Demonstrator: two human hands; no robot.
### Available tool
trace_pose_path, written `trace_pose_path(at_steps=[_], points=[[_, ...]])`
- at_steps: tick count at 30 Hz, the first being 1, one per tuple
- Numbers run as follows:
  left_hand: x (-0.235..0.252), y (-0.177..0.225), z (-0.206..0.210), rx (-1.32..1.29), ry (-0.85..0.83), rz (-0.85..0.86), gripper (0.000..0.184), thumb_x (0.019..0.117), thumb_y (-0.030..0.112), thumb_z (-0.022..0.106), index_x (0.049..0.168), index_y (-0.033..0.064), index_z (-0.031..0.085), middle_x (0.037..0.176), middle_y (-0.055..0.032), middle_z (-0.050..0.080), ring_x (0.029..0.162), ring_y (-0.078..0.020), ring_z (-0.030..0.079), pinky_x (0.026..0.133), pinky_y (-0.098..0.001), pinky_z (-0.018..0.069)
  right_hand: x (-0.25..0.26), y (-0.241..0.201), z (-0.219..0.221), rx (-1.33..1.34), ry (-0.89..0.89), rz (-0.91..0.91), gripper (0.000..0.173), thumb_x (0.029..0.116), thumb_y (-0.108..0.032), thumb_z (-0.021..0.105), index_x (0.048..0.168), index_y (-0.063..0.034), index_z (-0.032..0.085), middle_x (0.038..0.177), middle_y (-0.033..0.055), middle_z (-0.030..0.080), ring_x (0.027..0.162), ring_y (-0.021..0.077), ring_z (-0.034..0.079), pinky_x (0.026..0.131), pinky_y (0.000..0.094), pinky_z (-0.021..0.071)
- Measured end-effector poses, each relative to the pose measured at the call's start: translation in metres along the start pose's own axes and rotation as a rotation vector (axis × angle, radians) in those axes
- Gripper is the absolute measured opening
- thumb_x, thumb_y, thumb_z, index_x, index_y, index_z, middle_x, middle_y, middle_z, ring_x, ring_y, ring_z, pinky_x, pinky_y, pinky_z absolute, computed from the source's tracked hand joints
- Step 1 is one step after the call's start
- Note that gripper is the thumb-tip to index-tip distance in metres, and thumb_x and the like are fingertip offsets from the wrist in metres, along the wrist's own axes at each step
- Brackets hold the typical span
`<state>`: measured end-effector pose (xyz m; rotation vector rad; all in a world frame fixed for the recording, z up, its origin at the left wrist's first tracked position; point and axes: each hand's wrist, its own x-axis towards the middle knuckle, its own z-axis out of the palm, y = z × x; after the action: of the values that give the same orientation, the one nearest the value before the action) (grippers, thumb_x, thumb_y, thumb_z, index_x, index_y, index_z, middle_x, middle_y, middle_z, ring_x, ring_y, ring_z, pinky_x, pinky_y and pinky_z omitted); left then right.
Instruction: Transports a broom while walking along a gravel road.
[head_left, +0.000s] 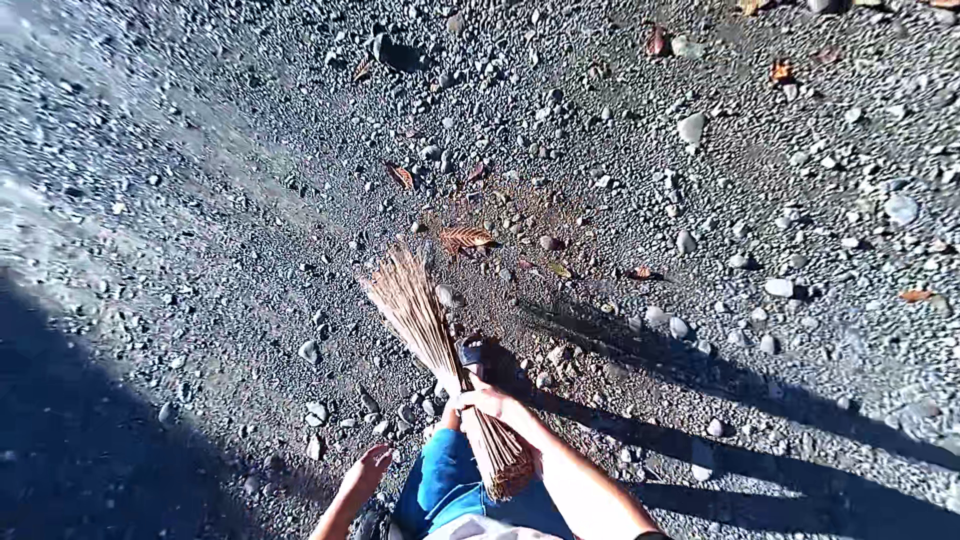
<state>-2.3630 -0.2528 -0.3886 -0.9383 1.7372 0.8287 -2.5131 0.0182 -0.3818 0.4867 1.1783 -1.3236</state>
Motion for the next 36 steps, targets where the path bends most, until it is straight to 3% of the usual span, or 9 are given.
trace_pose_path(at_steps=[4, 7, 11, 16, 21, 24, 30, 33, 36], points=[[0.007, 0.01, -0.034, -0.173, 0.054, -0.047, 0.046, 0.1097, 0.028, 0.051, 0.148, 0.0023, 0.049, 0.139, -0.0268, 0.059, 0.124, -0.0415, 0.061, 0.103, -0.0561, 0.0483, 0.072, -0.061, 0.029, -0.127, -0.188, 0.098, 0.023, 0.1051, -0.015, 0.052, 0.123, -0.0012, 0.057, 0.09, 0.006, 0.062, 0.072, 0.0122, 0.059, 0.071, 0.0321, 0.053], [0.007, 0.015, -0.05, -0.256, 0.085, -0.115, 0.045, 0.1102, 0.028, 0.049, 0.147, 0.0031, 0.05, 0.138, -0.0263, 0.06, 0.124, -0.0405, 0.061, 0.102, -0.0557, 0.0479, 0.083, -0.112, -0.022, -0.137, 0.062, 0.024, 0.023, 0.1039, -0.017, 0.055, 0.118, -0.0001, 0.062, 0.099, 0.0072, 0.064, 0.083, 0.0113, 0.06, 0.078, 0.0312, 0.0515], [0.014, 0.005, -0.052, -0.26, 0.045, -0.174, 0.046, 0.1101, 0.028, 0.05, 0.148, 0.0016, 0.049, 0.141, -0.0271, 0.057, 0.128, -0.041, 0.058, 0.106, -0.0557, 0.046, 0.068, -0.183, -0.112, -0.121, 0.548, -0.083, 0.074, 0.0938, -0.005, 0.069, 0.156, 0.003, 0.03, 0.142, 0.0273, 0.053, 0.128, 0.0325, 0.055, 0.108, 0.0446, 0.0436], [0.026, 0.028, -0.046, -0.088, -0.036, -0.122, 0.047, 0.1098, 0.031, 0.05, 0.146, 0.0016, 0.051, 0.139, -0.0275, 0.059, 0.124, -0.0424, 0.061, 0.104, -0.0575, 0.0472, 0.047, -0.159, -0.106, -0.082, 0.554, -0.129, 0.099, 0.0909, -0.007, 0.07, 0.164, -0.0153, 0.004, 0.146, 0.0272, 0.049, 0.118, 0.0331, 0.063, 0.097, 0.0481, 0.0524], [0.022, 0.094, -0.054, -0.237, -0.011, -0.057, 0.046, 0.111, 0.026, 0.047, 0.149, 0.0011, 0.047, 0.138, -0.0273, 0.059, 0.125, -0.0414, 0.06, 0.103, -0.0564, 0.0474, -0.025, -0.098, -0.084, 0.112, 0.243, 0.05, 0.078, 0.0983, -0.009, 0.059, 0.162, -0.0134, 0.014, 0.109, 0.0199, 0.062, 0.074, 0.0248, 0.066, 0.069, 0.0423, 0.0581], [0.02, 0.109, -0.056, -0.228, 0.025, -0.045, 0.046, 0.1105, 0.029, 0.048, 0.147, 0.0019, 0.049, 0.136, -0.0266, 0.06, 0.123, -0.0404, 0.061, 0.101, -0.057, 0.0482, -0.054, -0.097, -0.132, 0.068, 0.239, 0.084, 0.037, 0.106, -0.016, 0.05, 0.14, -0.0034, 0.045, 0.095, 0.0111, 0.065, 0.073, 0.0154, 0.065, 0.067, 0.0319, 0.0572], [0.011, 0.122, -0.033, -0.203, 0.1, -0.07, 0.047, 0.1105, 0.03, 0.049, 0.149, 0.0028, 0.048, 0.137, -0.0279, 0.059, 0.123, -0.0424, 0.06, 0.101, -0.0578, 0.048, -0.058, -0.127, -0.255, -0.135, 0.765, -0.01, 0.095, 0.0877, -0.008, 0.075, 0.163, -0.0081, 0.017, 0.15, 0.0277, 0.046, 0.137, 0.0382, 0.05, 0.112, 0.0529, 0.0408], [0.015, 0.141, -0.017, -0.037, 0.058, -0.077, 0.048, 0.1097, 0.031, 0.05, 0.148, 0.0015, 0.049, 0.138, -0.028, 0.059, 0.124, -0.0422, 0.06, 0.102, -0.0579, 0.0474, -0.091, -0.095, -0.277, 0.036, 0.802, -0.113, 0.099, 0.0883, -0.007, 0.073, 0.165, -0.0187, 0.012, 0.149, 0.0275, 0.047, 0.125, 0.0379, 0.058, 0.102, 0.0532, 0.0491], [0.016, 0.186, -0.004, 0.08, 0.025, -0.037, 0.047, 0.1094, 0.03, 0.051, 0.147, 0.0013, 0.051, 0.14, -0.0274, 0.058, 0.126, -0.0429, 0.059, 0.105, -0.0595, 0.0459, -0.16, -0.036, -0.279, 0.356, 0.783, -0.167, 0.091, 0.0932, -0.006, 0.064, 0.164, -0.0229, 0.01, 0.125, 0.0208, 0.058, 0.082, 0.026, 0.066, 0.07, 0.0437, 0.058]])
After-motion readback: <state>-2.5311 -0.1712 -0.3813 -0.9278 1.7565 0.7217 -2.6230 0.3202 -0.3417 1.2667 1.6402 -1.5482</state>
